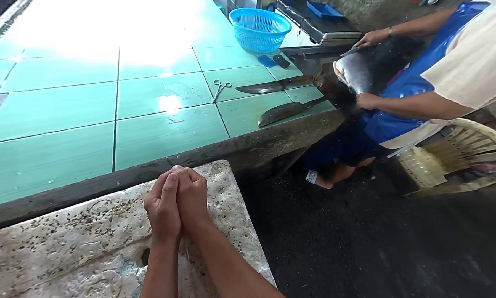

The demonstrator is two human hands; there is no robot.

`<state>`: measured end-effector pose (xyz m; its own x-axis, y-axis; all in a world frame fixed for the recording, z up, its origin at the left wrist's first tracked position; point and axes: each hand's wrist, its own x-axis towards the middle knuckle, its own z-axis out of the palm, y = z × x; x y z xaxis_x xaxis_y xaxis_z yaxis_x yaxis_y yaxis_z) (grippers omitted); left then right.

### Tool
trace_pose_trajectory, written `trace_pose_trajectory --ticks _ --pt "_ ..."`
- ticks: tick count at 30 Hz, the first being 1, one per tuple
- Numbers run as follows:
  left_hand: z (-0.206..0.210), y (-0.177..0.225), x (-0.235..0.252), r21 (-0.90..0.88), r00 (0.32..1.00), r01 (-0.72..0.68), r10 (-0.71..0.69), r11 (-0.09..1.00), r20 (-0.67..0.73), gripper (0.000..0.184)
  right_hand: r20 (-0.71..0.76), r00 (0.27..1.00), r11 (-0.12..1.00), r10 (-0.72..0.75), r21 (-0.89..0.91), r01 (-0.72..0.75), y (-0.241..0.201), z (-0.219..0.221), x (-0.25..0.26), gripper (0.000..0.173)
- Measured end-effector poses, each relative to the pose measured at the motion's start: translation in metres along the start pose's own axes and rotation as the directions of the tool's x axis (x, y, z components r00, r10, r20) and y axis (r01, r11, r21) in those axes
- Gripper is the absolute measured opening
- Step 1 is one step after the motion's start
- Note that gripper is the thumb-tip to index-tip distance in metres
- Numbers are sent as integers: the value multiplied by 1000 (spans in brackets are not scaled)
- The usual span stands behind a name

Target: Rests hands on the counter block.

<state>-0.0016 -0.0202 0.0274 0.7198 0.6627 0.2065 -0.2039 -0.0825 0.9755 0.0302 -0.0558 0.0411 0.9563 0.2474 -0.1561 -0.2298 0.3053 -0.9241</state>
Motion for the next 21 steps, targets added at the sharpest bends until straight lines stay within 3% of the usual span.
trace_pose_trajectory --ticks 21 --pt "3 5 -1 1 1000 6 -6 1000 -8 32 -8 1000 999 -5 35 5 -3 1 0 37"
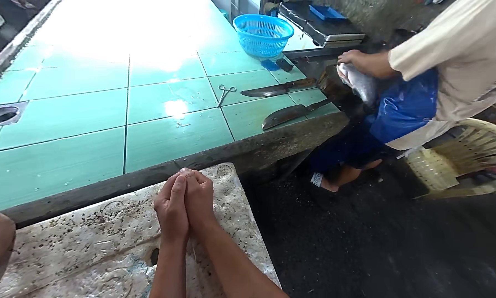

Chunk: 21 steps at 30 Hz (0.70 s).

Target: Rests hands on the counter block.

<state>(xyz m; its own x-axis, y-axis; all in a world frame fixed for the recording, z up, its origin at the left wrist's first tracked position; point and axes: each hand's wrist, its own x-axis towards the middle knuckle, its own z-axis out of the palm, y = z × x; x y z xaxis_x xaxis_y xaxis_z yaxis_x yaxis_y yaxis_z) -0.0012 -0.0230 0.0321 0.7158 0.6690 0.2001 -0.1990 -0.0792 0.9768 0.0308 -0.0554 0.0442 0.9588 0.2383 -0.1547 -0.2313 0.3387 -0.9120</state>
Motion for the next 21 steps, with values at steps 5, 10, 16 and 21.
trace_pose_trajectory --ticks 5,10,16,21 --pt "-1 -2 0 4 1000 6 -6 1000 2 32 3 1000 1000 7 -7 -7 2 -1 0 38" --pt "-2 -2 0 2 1000 5 -5 1000 3 32 1 1000 1000 5 -13 -5 3 -1 0 38" --pt "-2 -3 0 -1 1000 9 -9 1000 9 32 -4 1000 1000 -2 -18 2 4 -1 0 37" --pt "-2 -1 0 9 1000 18 -18 1000 14 31 1 1000 1000 23 -20 -23 -1 -2 -2 37"
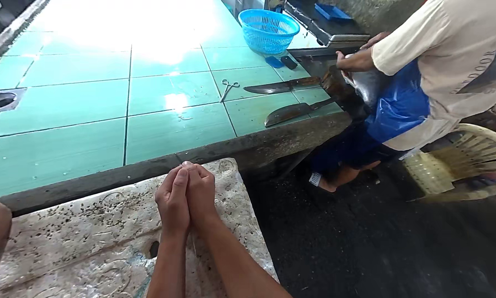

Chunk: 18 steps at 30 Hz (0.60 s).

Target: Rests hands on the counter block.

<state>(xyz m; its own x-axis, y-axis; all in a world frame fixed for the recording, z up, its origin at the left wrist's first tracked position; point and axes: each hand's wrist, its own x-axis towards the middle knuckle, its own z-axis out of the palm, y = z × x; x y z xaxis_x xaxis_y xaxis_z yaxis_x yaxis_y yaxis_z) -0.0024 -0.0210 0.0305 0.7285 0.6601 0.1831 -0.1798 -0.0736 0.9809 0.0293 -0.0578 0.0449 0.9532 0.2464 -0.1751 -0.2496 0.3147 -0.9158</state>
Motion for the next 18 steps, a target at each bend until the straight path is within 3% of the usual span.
trace_pose_trajectory --ticks 18 --pt "0 0 0 -13 1000 3 -3 1000 2 30 -6 1000 999 -5 -42 5 1 0 1 40"
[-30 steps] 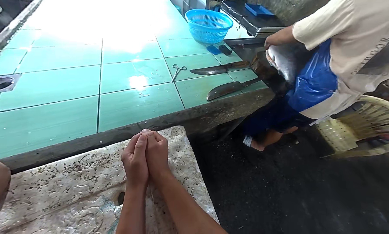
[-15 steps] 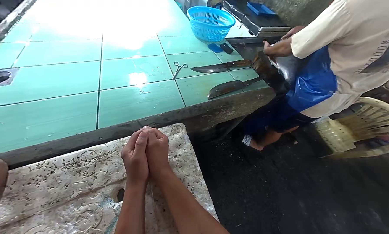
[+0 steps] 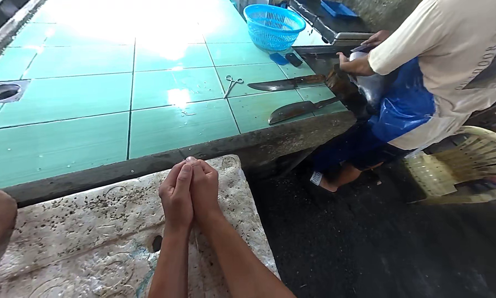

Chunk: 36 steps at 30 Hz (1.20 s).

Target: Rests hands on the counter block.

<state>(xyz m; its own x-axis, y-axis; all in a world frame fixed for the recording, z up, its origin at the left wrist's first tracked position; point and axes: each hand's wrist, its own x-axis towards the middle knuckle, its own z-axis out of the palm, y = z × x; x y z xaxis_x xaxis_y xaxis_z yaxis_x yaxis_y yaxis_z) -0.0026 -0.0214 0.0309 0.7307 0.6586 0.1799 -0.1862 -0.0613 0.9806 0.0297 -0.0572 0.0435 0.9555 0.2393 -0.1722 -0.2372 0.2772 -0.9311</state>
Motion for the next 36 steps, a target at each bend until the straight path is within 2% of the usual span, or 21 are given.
trace_pose_trajectory --ticks 36 --pt "-1 -2 -1 -8 1000 6 -6 1000 4 29 7 1000 1000 -8 -19 8 1 -1 0 41"
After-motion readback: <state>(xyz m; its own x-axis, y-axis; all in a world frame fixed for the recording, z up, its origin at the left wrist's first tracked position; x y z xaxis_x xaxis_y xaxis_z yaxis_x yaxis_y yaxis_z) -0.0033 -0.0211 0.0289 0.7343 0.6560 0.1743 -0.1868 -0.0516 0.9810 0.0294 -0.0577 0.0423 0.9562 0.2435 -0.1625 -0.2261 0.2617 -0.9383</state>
